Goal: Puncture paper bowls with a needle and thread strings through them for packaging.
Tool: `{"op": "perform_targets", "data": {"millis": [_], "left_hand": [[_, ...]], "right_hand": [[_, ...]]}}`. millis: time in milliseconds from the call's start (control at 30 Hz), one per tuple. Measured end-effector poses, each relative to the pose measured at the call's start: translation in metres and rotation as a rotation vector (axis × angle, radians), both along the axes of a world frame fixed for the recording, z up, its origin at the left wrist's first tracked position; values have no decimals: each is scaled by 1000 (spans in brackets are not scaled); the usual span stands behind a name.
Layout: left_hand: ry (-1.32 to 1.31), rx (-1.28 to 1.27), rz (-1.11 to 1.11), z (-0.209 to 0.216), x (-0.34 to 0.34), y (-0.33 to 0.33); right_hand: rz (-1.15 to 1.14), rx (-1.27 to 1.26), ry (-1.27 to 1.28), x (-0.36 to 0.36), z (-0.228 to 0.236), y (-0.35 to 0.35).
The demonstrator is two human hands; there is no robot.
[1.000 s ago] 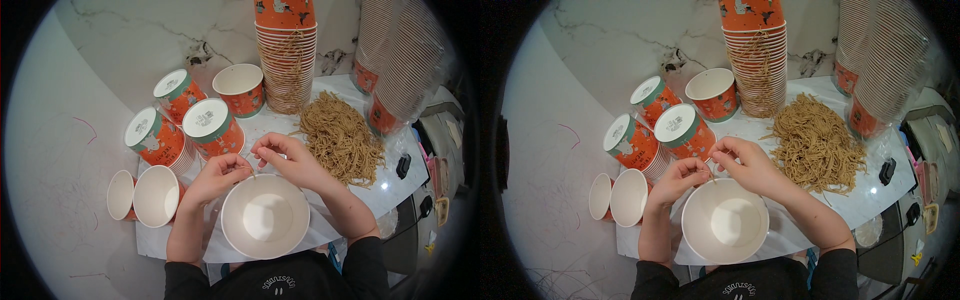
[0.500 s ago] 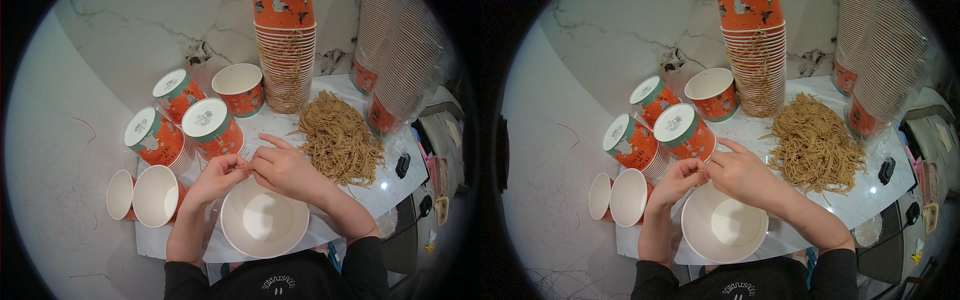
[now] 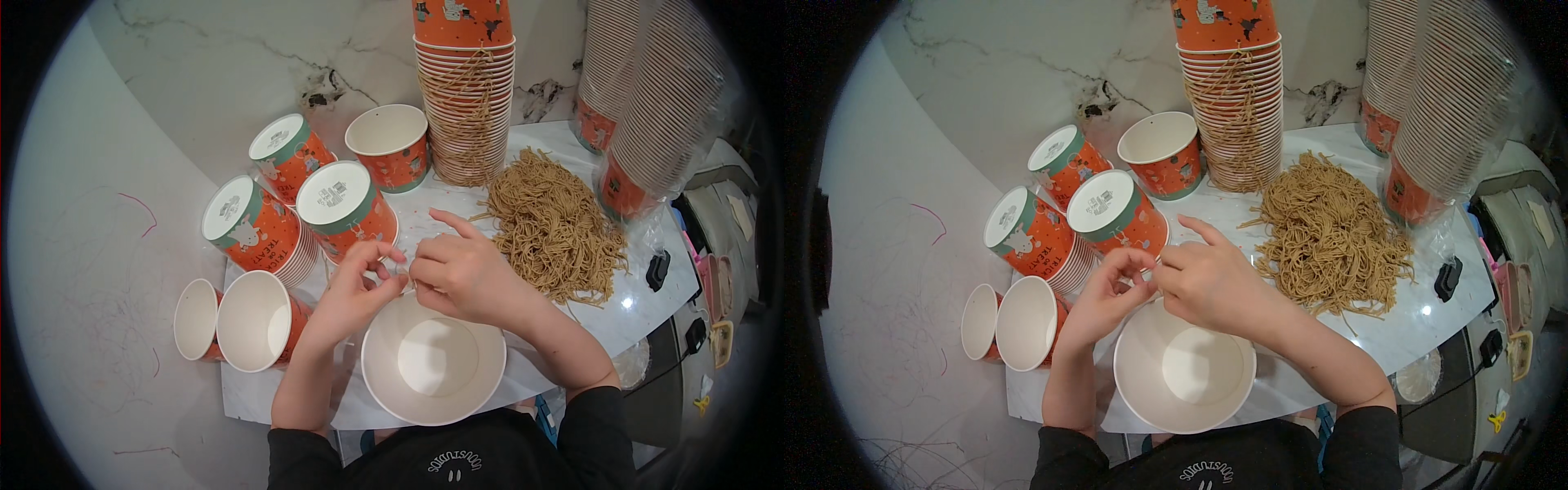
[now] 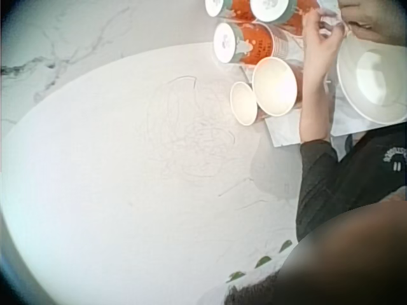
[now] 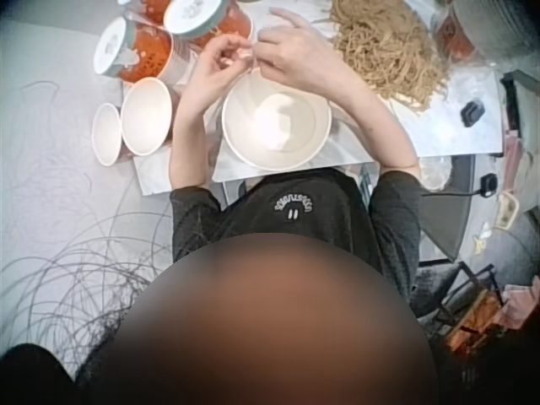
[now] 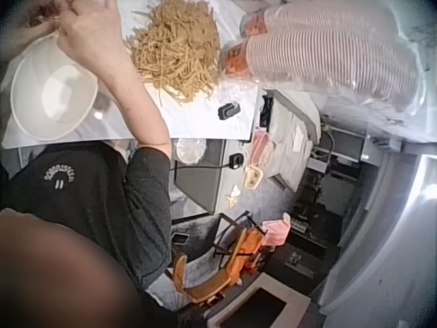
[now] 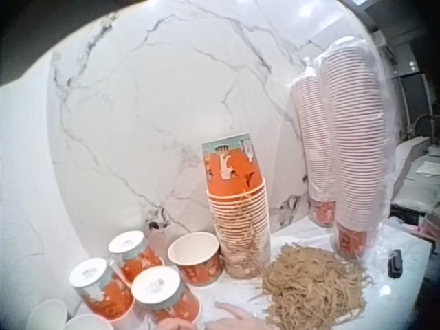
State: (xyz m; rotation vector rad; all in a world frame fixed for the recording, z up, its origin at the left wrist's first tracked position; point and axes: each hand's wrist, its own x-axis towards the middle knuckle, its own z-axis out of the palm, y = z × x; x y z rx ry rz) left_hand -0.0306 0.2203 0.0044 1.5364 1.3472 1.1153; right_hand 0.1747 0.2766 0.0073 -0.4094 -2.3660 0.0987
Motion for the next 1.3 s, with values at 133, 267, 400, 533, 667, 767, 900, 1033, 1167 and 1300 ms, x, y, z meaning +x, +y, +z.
{"op": "perform_targets", "data": {"millis": [133, 267, 400, 533, 667, 767, 900, 1033, 1167, 1300], "left_hand": [[90, 124, 58, 4, -4, -3], [49, -56, 7, 5, -5, -7], [54, -19, 11, 2, -2, -4], [-6, -75, -2, -3, -5, -2], [-72, -93, -27, -7, -7, 1], [-167, -155, -70, -7, -8, 3], [-149, -156, -102, -10, -10, 5], [-158, -188, -123, -6, -10, 4], [-162, -158, -93, -4, -5, 4], [-163, -149, -64, -3, -4, 0]], "right_hand": [[-32, -210, 134, 0, -1, 0], [-4, -403, 143, -2, 2, -1], [27, -404, 176, -4, -2, -2], [64, -344, 228, -7, -2, -3], [81, -334, 197, -6, -2, -2], [85, -270, 232, -7, -7, -1], [60, -219, 110, -5, -5, -1], [-38, -60, 115, -1, 1, 2], [-18, -205, 186, 2, 0, 3], [25, -358, 174, 0, 2, 1]]}}
